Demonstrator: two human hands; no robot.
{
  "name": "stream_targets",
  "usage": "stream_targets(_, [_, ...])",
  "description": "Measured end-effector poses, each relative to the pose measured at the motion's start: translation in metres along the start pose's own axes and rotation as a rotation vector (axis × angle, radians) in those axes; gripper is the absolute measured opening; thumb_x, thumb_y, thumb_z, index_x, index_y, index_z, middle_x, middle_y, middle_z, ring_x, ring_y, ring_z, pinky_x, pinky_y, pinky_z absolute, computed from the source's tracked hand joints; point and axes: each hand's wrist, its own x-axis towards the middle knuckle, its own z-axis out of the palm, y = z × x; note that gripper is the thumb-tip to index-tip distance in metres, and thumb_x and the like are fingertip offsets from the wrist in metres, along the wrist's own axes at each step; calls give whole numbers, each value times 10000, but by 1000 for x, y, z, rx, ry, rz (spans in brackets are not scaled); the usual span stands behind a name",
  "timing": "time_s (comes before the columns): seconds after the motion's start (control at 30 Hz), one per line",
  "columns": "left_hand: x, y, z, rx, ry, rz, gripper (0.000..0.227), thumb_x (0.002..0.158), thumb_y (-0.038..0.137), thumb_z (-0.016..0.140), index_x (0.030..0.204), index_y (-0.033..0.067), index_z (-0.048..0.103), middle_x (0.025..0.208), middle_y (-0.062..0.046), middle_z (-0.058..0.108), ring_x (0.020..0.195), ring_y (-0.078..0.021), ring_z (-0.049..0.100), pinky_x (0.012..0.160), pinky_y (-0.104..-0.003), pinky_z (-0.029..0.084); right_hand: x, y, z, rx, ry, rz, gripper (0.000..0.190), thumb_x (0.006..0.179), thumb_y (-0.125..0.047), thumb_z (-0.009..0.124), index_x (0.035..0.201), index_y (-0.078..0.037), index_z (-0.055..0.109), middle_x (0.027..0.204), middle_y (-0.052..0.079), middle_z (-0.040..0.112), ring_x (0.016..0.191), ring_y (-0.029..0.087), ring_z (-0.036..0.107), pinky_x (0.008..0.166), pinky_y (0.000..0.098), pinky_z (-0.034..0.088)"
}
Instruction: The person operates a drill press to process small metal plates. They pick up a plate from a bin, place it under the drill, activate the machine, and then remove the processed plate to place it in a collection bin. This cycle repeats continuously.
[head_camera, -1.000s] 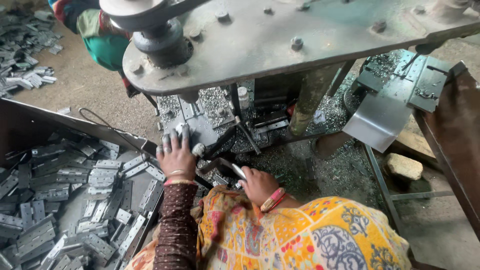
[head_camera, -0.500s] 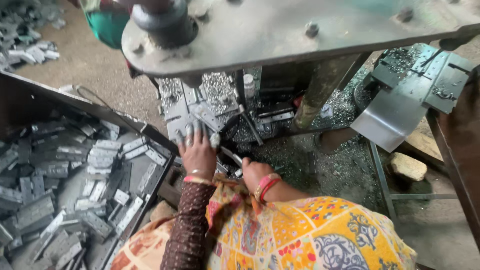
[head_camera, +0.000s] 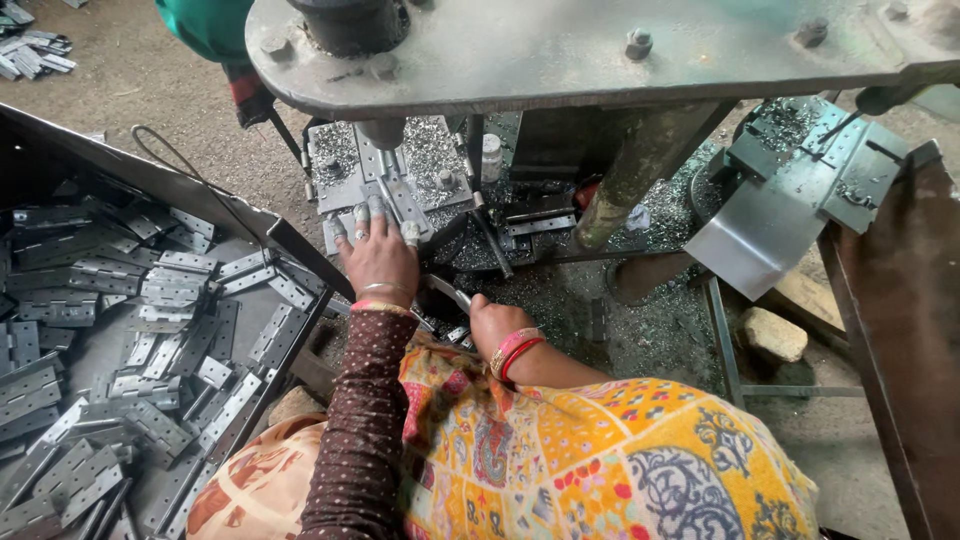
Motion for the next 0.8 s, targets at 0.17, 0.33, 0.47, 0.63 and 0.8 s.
stream_targets(0.17, [-12,5,-11,0,17,36,565,941,419,529,1389,79,591,1416,-61,531,1366,-217,427,1168,-550,225,1,-2,-6,-49,11,-2,135,986,-117,466,1007,5,518,810,215,725,741,360,737,615,443,600])
stream_targets(0.33, [7,-1,-4,1,-172,-20,451,988,381,517,1324,102,631,1444,-65,538,1411,-230,432,1161,-560,267,-4,-5,-9,-12,10,8,157,965,-151,518,1005,1,517,813,209,721,734,367,729,607,456,593])
stream_targets(0.47, [22,-3,7,83,0,16,370,930,322,529,1192,102,668,1371,-63,565,1340,-232,469,1091,-567,312,-2,5,-1,24,2,-32,296,910,-250,626,986,14,513,784,211,711,716,370,720,605,454,587])
stream_targets(0.63, [19,-6,16,9,51,-2,305,946,230,531,1169,92,687,1361,-76,590,1280,-249,538,1098,-574,341,-19,17,49,64,24,-19,247,1003,-231,572,1072,-5,501,735,177,689,611,335,728,512,433,594])
stream_targets(0.8, [9,-12,16,-74,3,-16,319,964,201,529,1226,86,669,1355,-76,591,1295,-256,536,1124,-570,337,-29,16,53,93,50,-45,362,930,-309,661,1067,-19,493,756,197,700,670,383,713,560,471,572])
